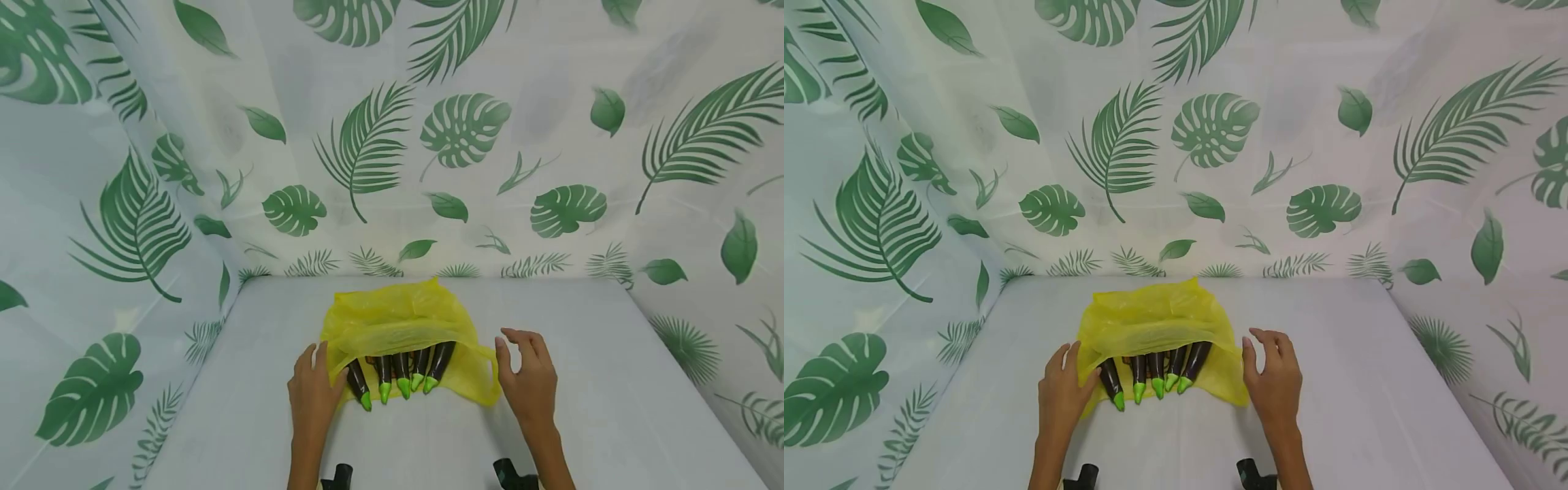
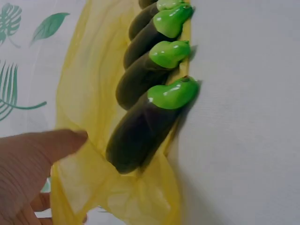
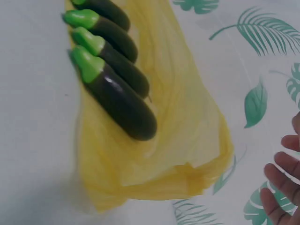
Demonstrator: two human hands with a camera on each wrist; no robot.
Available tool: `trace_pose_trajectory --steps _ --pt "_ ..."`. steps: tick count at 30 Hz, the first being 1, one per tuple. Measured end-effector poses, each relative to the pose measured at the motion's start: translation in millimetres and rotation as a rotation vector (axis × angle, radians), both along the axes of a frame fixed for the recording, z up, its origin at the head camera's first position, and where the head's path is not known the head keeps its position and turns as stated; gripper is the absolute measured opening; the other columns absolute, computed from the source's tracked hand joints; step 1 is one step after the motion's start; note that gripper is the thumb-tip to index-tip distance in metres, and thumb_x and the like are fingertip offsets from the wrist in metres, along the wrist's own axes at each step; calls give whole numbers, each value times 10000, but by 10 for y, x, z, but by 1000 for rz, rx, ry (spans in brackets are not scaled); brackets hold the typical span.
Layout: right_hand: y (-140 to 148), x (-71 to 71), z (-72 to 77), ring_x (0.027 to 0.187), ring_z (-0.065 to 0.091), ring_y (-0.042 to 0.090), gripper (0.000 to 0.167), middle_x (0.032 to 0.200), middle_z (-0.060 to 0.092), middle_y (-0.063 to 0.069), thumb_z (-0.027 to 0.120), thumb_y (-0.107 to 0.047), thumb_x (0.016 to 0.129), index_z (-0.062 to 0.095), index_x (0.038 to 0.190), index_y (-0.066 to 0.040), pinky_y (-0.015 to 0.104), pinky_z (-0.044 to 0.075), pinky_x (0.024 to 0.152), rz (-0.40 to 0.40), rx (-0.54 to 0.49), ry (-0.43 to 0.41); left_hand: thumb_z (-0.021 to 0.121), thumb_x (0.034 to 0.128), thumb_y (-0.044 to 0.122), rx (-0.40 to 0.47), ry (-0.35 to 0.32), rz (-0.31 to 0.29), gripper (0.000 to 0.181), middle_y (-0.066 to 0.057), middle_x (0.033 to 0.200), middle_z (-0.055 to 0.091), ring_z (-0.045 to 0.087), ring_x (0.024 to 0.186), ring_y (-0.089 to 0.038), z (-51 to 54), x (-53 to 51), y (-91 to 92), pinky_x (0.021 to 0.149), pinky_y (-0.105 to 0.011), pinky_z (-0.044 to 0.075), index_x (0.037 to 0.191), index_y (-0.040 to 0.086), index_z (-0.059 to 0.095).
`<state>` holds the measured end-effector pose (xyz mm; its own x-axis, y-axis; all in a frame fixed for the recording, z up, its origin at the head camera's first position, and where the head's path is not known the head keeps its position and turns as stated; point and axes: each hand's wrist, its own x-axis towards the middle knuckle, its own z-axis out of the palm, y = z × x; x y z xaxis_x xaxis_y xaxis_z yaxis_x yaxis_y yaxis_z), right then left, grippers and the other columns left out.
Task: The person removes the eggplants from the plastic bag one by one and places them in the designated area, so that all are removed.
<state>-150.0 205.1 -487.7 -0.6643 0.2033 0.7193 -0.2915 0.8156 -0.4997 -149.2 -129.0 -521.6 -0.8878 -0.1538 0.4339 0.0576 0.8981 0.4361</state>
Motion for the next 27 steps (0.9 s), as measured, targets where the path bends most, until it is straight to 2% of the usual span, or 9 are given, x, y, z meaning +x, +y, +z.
trace_pose_trajectory --steps 2,4,7,11,16,20,27 --pt "-23 40 -47 900 610 253 189 953 649 136 679 -124 881 704 1024 -2 168 414 808 12 -7 6 759 828 255 15 -39 15 615 -231 1290 571 564 1147 -425 -16 8 -14 774 -606 483 1355 31 535" --pt "-45 79 -107 847 610 229 152 887 658 120 681 -116 875 709 968 1 119 385 803 37 4 31 733 840 209 22 -77 27 545 -223 1226 607 602 1074 -412 -32 10 -25 733 -576 498 1321 18 563" --pt "-82 142 -214 747 597 181 87 789 657 70 702 -83 844 710 893 -12 129 421 746 95 31 61 716 830 141 24 -122 36 439 -212 1112 657 656 942 -381 -54 5 -36 671 -510 518 1239 13 617" --pt "-166 232 -368 664 589 112 74 737 664 0 751 -24 770 710 826 -51 148 464 668 212 50 72 715 813 94 28 -135 46 371 -184 994 683 676 812 -342 -90 -8 -45 601 -451 516 1172 23 651" --pt "-327 331 -501 663 573 -10 105 754 660 -95 766 -55 783 709 828 -132 120 452 619 339 117 -56 710 821 78 45 -124 73 345 -174 972 675 666 807 -335 -108 -27 -53 623 -455 521 1157 22 652" --pt "-413 373 -546 648 528 -75 37 756 613 -157 737 -126 848 712 836 -151 76 413 581 379 162 -176 721 815 72 58 -108 80 311 -182 1010 656 649 854 -341 -115 -24 -45 655 -466 522 1115 23 651" --pt "-477 377 -547 676 535 -57 74 792 622 -128 741 -77 833 717 881 -127 105 443 596 433 138 -215 755 782 64 64 -88 91 231 -170 1018 626 620 883 -333 -153 23 -26 653 -452 523 992 42 663"
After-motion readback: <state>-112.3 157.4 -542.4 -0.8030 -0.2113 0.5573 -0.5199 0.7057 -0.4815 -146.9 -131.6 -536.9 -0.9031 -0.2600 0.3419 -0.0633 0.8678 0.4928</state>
